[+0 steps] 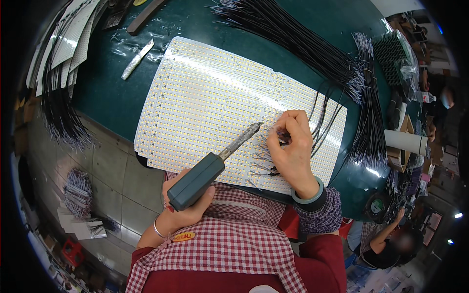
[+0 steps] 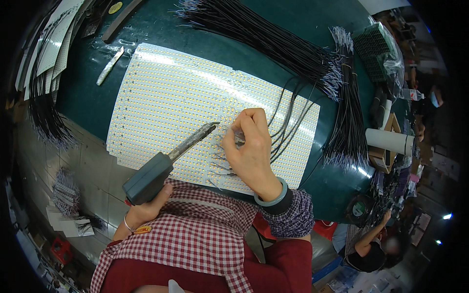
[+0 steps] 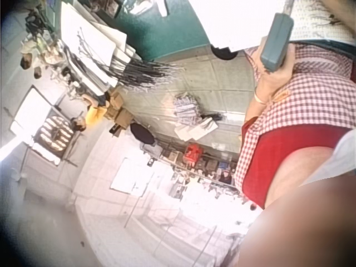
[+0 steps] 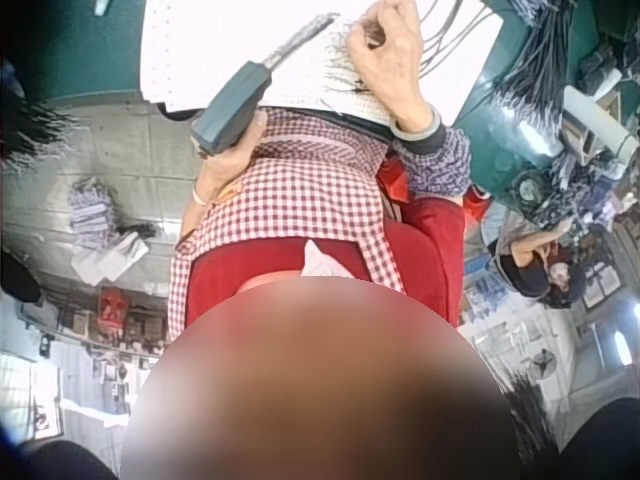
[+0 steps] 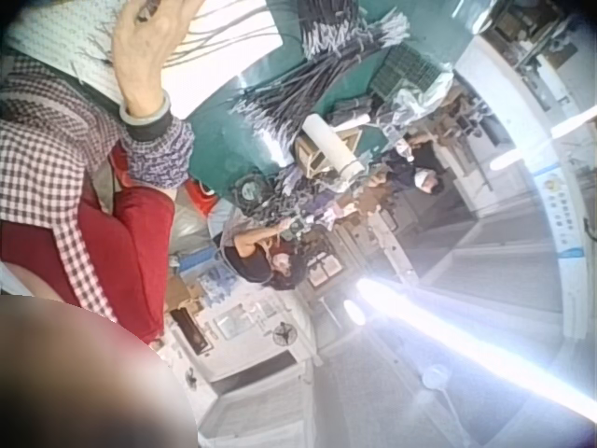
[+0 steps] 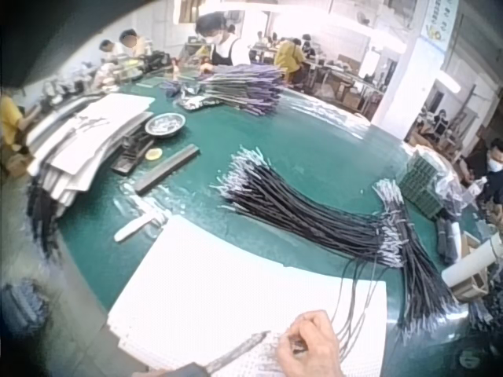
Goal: The person solders wires onto an LED board using a soldering iron.
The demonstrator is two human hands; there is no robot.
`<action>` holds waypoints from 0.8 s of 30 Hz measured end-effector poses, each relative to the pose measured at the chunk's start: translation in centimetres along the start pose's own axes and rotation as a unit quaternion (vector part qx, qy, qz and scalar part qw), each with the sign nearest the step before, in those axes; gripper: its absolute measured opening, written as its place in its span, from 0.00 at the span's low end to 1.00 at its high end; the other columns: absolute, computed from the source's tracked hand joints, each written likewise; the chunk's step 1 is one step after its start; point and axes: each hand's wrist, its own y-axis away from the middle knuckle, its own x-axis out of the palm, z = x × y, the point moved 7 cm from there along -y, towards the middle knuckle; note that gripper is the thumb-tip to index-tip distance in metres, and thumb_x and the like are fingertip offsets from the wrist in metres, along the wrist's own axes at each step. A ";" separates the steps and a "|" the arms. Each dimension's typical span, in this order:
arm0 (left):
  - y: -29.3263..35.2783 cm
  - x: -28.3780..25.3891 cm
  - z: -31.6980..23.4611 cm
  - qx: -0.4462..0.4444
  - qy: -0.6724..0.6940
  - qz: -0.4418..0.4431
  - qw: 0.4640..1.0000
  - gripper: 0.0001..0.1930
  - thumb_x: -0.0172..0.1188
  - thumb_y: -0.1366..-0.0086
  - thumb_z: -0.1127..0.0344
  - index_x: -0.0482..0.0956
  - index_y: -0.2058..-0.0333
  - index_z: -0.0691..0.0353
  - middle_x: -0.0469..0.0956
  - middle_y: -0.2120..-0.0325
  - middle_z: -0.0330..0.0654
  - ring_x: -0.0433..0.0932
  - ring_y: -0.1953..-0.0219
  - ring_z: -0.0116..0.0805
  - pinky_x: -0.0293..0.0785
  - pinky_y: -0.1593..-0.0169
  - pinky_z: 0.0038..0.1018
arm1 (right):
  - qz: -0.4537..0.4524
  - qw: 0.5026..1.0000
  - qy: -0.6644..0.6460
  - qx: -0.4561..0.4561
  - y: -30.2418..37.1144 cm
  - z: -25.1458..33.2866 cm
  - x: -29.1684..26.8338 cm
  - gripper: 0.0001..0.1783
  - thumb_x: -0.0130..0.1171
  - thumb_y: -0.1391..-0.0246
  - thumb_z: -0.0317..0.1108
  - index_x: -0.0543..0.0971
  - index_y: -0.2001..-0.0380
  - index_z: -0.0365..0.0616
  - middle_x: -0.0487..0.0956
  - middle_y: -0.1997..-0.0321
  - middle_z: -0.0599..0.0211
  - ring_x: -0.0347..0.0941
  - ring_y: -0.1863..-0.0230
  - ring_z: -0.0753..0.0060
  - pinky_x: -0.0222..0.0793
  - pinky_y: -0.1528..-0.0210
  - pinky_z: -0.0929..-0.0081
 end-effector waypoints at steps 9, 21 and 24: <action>-0.3 -0.2 -0.6 0.046 0.000 -0.020 0.999 0.11 0.65 0.48 0.75 0.80 0.63 0.68 0.78 0.73 0.45 0.77 0.77 0.33 0.71 0.73 0.24 | -0.001 1.000 0.015 0.002 0.1 -0.1 0.1 0.06 0.56 0.58 0.16 0.70 0.75 0.34 0.67 0.65 0.59 0.69 0.70 0.67 0.69 0.69 0.75; 0.6 -0.5 0.8 -0.078 0.047 0.012 0.996 0.14 0.65 0.41 0.71 0.78 0.56 0.68 0.80 0.63 0.41 0.78 0.62 0.29 0.74 0.59 0.26 | -0.016 1.000 0.014 0.004 0.0 0.0 0.1 0.05 0.58 0.52 0.18 0.72 0.72 0.34 0.67 0.63 0.60 0.71 0.68 0.69 0.71 0.66 0.76; 0.1 -0.4 0.9 -0.006 0.022 -0.019 1.000 0.12 0.66 0.44 0.72 0.79 0.60 0.67 0.80 0.68 0.43 0.78 0.69 0.29 0.74 0.65 0.24 | -0.019 0.999 0.033 -0.004 0.0 0.1 0.3 0.06 0.59 0.52 0.19 0.72 0.71 0.34 0.67 0.62 0.60 0.71 0.68 0.69 0.71 0.66 0.76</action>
